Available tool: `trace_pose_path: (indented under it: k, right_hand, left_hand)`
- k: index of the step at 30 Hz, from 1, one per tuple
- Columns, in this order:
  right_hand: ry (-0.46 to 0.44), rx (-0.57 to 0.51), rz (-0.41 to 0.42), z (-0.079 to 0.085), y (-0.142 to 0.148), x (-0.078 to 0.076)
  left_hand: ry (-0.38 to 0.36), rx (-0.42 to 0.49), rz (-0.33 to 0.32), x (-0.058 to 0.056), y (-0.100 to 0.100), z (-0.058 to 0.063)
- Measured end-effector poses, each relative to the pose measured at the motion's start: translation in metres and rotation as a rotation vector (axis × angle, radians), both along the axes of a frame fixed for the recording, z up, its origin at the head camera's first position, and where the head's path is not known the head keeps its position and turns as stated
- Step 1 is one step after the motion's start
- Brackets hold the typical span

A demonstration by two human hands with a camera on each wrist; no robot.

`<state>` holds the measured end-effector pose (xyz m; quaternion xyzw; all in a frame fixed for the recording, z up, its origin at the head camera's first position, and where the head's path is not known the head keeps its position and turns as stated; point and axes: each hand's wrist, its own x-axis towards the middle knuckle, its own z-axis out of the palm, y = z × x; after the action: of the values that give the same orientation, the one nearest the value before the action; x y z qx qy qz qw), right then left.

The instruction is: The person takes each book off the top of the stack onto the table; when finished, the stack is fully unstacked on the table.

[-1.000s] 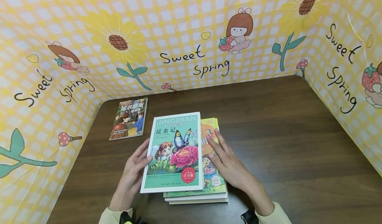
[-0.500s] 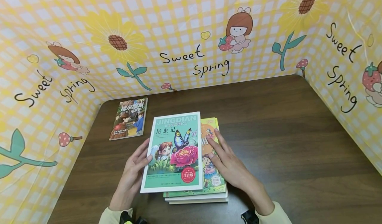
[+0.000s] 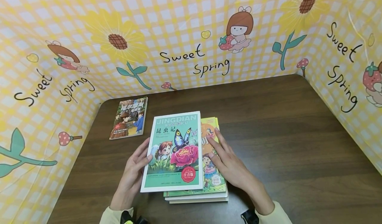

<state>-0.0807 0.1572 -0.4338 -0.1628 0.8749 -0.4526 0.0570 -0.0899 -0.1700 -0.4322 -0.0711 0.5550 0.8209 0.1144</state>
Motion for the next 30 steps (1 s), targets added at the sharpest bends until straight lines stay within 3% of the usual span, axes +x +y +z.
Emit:
trace_pose_path:
  k: [30]
  right_hand:
    - [-0.013,-0.040,-0.003,-0.0006,0.0003,-0.0002]
  left_hand:
    - [0.023,0.002,-0.014,-0.0007,-0.0010,-0.0011]
